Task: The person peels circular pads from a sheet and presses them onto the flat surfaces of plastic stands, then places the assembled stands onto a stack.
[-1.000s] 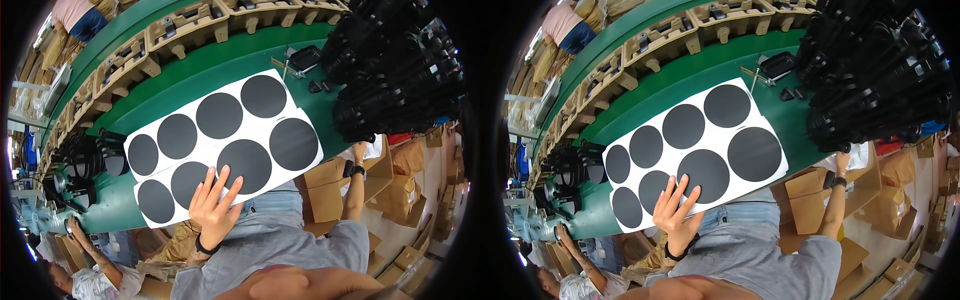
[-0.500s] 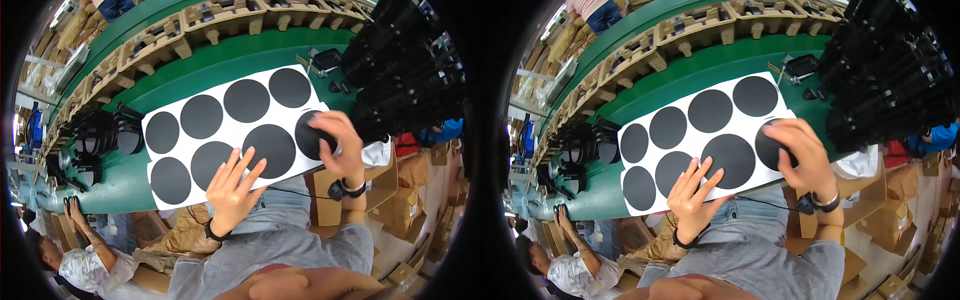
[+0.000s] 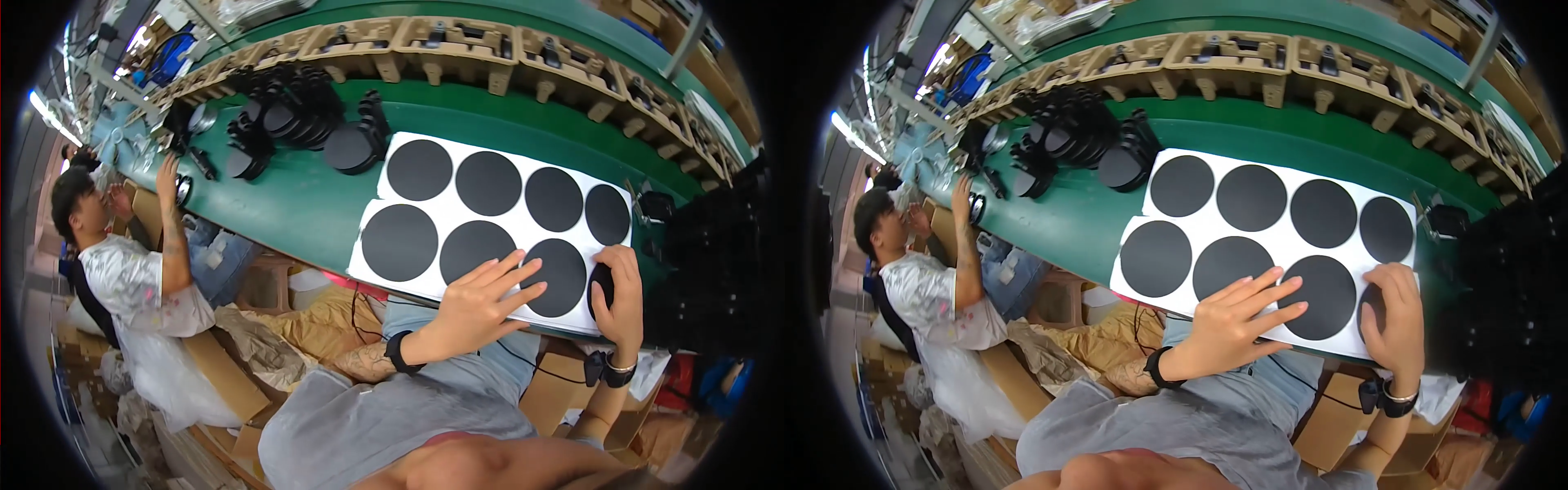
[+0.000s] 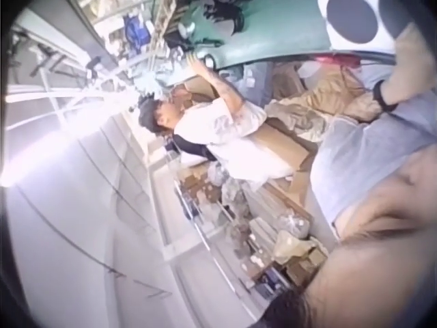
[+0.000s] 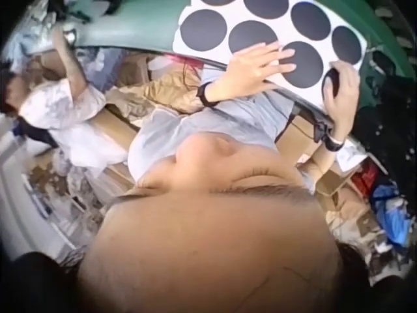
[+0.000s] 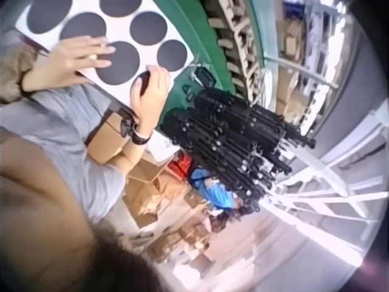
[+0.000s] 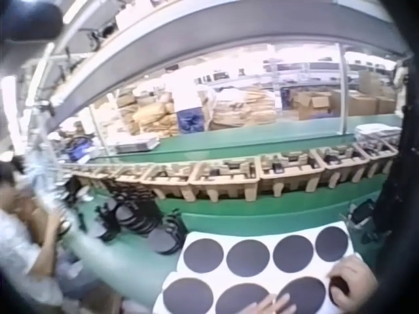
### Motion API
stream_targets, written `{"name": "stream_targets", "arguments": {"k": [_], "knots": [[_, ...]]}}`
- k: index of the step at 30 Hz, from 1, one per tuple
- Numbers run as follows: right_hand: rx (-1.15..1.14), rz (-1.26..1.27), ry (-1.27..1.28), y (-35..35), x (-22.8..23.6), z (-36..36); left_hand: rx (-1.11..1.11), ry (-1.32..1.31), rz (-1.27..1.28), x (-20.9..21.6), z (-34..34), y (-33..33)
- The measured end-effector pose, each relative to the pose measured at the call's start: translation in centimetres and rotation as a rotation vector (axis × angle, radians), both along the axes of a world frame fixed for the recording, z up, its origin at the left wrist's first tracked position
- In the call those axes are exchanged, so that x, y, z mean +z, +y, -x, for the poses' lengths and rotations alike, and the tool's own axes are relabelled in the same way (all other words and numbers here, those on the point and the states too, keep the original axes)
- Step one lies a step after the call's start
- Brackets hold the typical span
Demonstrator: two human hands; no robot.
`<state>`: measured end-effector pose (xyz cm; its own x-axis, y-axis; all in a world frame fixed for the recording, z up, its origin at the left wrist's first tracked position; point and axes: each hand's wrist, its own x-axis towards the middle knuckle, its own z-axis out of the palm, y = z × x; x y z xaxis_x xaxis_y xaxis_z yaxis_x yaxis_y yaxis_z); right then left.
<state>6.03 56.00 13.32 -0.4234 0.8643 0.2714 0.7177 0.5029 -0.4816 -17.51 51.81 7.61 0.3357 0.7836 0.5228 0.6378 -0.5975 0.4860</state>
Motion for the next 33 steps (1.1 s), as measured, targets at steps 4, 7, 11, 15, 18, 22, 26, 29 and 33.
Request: {"name": "stream_targets", "arguments": {"k": [4,7,11,15,18,22,26,29,33], "knots": [[0.050,0.010,-0.115,0.9,-0.3,-1.1,-0.042,-0.018,0.049,0.1,-0.4,0.7],[0.027,-0.093,-0.020,1.2,-1.5,-3.1,-0.050,-0.013,0.026,0.1,-0.9,1.2],[-0.096,-0.738,0.349,0.3,-5.1,-6.9,-0.015,0.001,-0.016,-0.4,-1.2,1.3],[-0.665,-1.261,0.523,-5.6,-9.3,-13.7,-0.024,-0.022,0.008,-0.4,-1.1,1.4],[-0.671,-1.188,0.505,-3.7,-6.0,-10.5,-0.037,0.013,0.068,1.0,-0.9,1.9],[-0.722,-1.011,0.532,-5.4,-6.1,-10.2,-0.319,-0.492,0.285,4.3,8.1,3.1],[-0.806,-0.857,0.531,-4.2,-2.2,-0.8,0.796,-0.350,-0.285,2.3,22.4,5.7],[-0.058,-0.726,0.666,0.3,-5.4,-9.1,1.178,-0.173,-0.181,-4.9,34.7,10.2],[-0.092,-0.105,1.332,3.5,-5.9,-2.5,0.894,-0.060,0.236,-8.4,44.8,11.2]]}}
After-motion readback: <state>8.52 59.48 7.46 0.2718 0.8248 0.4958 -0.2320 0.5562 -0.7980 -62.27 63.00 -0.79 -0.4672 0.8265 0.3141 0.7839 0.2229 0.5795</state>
